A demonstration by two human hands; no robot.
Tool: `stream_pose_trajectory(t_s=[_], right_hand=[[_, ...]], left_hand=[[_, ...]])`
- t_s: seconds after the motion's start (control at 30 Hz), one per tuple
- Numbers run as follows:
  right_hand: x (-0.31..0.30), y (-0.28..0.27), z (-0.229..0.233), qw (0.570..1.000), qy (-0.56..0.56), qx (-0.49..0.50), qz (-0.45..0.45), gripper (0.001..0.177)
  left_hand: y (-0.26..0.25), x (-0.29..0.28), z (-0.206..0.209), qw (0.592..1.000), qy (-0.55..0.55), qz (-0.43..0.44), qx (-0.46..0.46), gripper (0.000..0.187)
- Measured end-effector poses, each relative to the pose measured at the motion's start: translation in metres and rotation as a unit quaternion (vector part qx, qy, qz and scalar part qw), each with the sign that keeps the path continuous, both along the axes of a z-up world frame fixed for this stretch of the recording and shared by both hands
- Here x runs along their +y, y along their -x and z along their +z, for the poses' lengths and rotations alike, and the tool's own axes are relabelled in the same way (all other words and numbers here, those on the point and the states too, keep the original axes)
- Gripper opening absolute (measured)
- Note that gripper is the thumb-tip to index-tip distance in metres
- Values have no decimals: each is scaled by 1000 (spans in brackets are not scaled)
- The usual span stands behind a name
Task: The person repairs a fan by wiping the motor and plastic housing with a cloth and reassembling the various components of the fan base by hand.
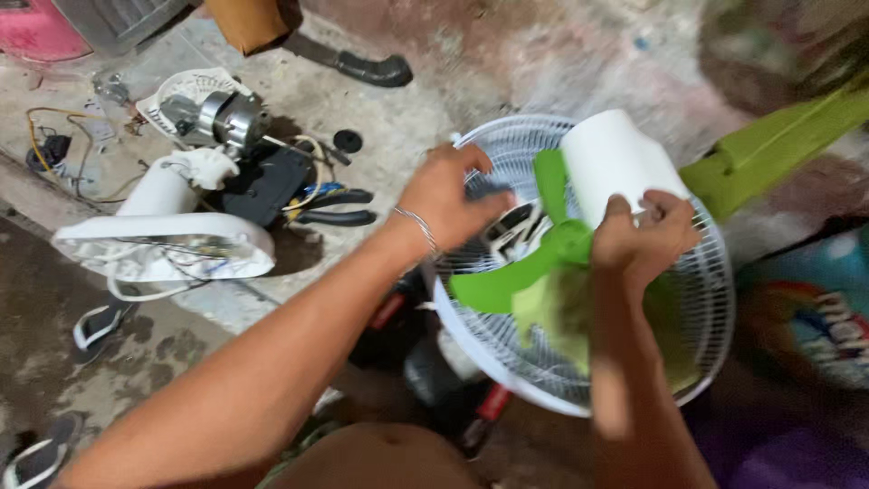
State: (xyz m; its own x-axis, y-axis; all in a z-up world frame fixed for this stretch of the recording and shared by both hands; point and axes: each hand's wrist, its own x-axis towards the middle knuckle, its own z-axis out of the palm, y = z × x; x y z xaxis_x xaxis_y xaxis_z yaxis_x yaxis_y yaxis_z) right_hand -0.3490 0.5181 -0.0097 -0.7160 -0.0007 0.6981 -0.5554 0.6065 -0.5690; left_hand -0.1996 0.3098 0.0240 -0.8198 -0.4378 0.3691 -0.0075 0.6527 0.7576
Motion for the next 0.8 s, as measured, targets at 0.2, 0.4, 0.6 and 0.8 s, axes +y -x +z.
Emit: stream_pose_trajectory(t_s=[0.2,0.4,0.6,0.8], right_hand=[[-6,25,24,889,388,-227,83,59],[-2,79,18,749,523,-397,92,41],[3,92,14,777,505,-329,181,47],[-5,-1,62,741,459,-249,422,42]], left_hand=[[49,62,9,999,-3,-47,7,58],[64,82,13,997,-57,-49,-23,61],[50,76,7,984,-164,-62,-21,72],[17,40,10,876,-481,-24,-4,105]])
